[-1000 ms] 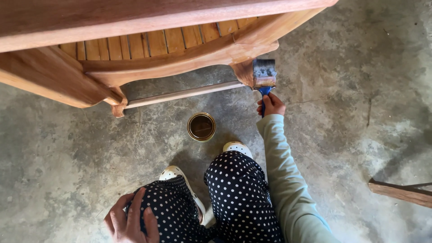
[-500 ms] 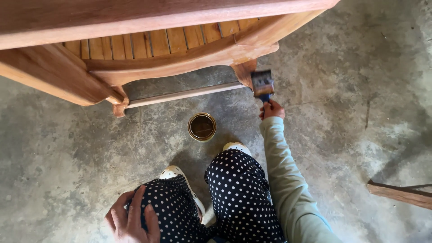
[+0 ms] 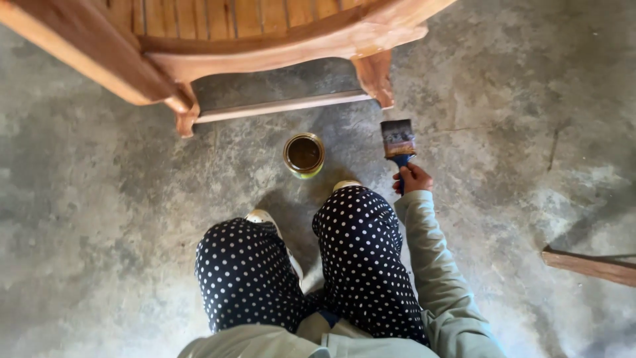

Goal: The recorder is painting or staining a wooden chair using a brush and a can of paint.

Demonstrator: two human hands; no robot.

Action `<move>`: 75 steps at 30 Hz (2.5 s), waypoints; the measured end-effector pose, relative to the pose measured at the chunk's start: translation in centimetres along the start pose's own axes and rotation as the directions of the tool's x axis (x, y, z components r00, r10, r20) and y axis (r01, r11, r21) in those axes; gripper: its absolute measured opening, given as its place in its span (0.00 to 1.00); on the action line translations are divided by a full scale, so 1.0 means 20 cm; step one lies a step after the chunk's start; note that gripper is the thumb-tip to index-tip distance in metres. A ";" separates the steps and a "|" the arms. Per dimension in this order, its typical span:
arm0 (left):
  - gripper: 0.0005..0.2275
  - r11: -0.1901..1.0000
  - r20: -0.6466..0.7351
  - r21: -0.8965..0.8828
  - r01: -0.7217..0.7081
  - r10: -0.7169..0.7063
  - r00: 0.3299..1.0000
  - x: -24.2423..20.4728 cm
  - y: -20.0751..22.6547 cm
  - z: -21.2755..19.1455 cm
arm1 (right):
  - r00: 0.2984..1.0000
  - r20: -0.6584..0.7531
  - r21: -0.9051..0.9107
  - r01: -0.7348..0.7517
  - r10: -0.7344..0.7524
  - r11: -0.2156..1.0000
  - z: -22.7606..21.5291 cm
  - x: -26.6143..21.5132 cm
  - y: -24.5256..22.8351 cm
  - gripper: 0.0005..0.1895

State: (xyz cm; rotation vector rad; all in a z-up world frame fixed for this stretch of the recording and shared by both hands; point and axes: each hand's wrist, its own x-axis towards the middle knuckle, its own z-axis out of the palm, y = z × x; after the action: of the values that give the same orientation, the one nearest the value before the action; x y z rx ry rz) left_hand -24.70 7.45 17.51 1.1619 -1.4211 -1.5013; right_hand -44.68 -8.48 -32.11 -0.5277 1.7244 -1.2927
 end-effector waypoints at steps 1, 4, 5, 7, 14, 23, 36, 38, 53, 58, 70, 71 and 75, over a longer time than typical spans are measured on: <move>0.11 0.998 0.019 0.051 -0.045 0.044 0.999 -0.04 -0.04 0.03 | 1.000 0.005 0.021 0.000 0.000 1.000 -0.02 -0.02 0.03 0.19; 0.13 0.966 0.061 0.198 -0.165 0.156 0.986 -0.19 -0.46 -0.31 | 0.999 0.035 0.060 -0.024 0.022 0.998 -0.04 -0.03 0.02 0.18; 0.14 0.948 0.051 0.244 -0.203 0.196 0.979 -0.16 -0.49 -0.45 | 0.999 0.049 0.052 -0.022 0.020 0.998 -0.03 -0.04 0.01 0.18; 0.15 0.897 0.066 0.330 -0.294 0.288 0.955 -0.16 -0.51 -0.76 | 1.000 0.013 0.025 0.013 -0.013 1.000 -0.03 -0.03 -0.03 0.18; 0.25 0.342 -0.002 0.924 -0.174 0.457 0.890 0.01 -0.54 -0.97 | 0.997 0.057 -0.027 -0.046 0.047 0.999 0.03 0.04 0.13 0.18; 0.22 0.040 -0.086 0.996 0.076 0.449 0.889 0.09 -0.80 -0.96 | 0.973 0.227 0.086 0.026 -0.045 0.996 0.42 0.23 0.00 0.18; 0.22 0.078 -0.162 0.986 0.146 0.292 0.942 0.20 -0.87 -1.07 | 0.982 0.112 0.082 0.142 -0.150 0.987 0.77 0.38 -0.11 0.20; 0.22 0.095 -0.156 0.986 0.134 0.286 0.945 0.21 -0.88 -1.10 | 0.990 0.089 0.056 0.100 -0.105 0.993 0.78 0.41 -0.06 0.20; 0.23 0.130 -0.176 0.980 0.149 0.229 0.958 0.26 -0.91 -1.13 | 0.990 0.138 0.053 -0.006 -0.001 0.999 0.73 0.46 -0.08 0.18; 0.23 0.136 -0.142 0.984 0.116 0.204 0.969 0.24 -0.94 -1.17 | 0.973 0.189 0.033 -0.145 0.136 0.989 0.70 0.50 -0.02 0.18; 0.23 0.162 -0.204 0.973 0.165 0.263 0.943 0.25 -0.91 -1.11 | 0.977 0.187 0.078 -0.117 0.100 0.990 0.72 0.54 -0.04 0.20; 0.23 0.162 -0.206 0.972 0.168 0.260 0.943 0.25 -0.90 -1.11 | 0.976 0.189 0.076 -0.120 0.103 0.990 0.71 0.56 -0.01 0.20; 0.23 0.154 -0.200 0.974 0.168 0.226 0.953 0.24 -0.91 -1.13 | 0.965 0.186 0.113 -0.208 0.185 0.972 0.67 0.58 0.10 0.20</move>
State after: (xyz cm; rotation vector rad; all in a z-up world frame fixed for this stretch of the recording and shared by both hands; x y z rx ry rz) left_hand -3.43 -2.20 -0.52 1.9744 -2.2330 0.0013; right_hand -39.02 -23.69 -39.30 -0.3707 1.4951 -1.1733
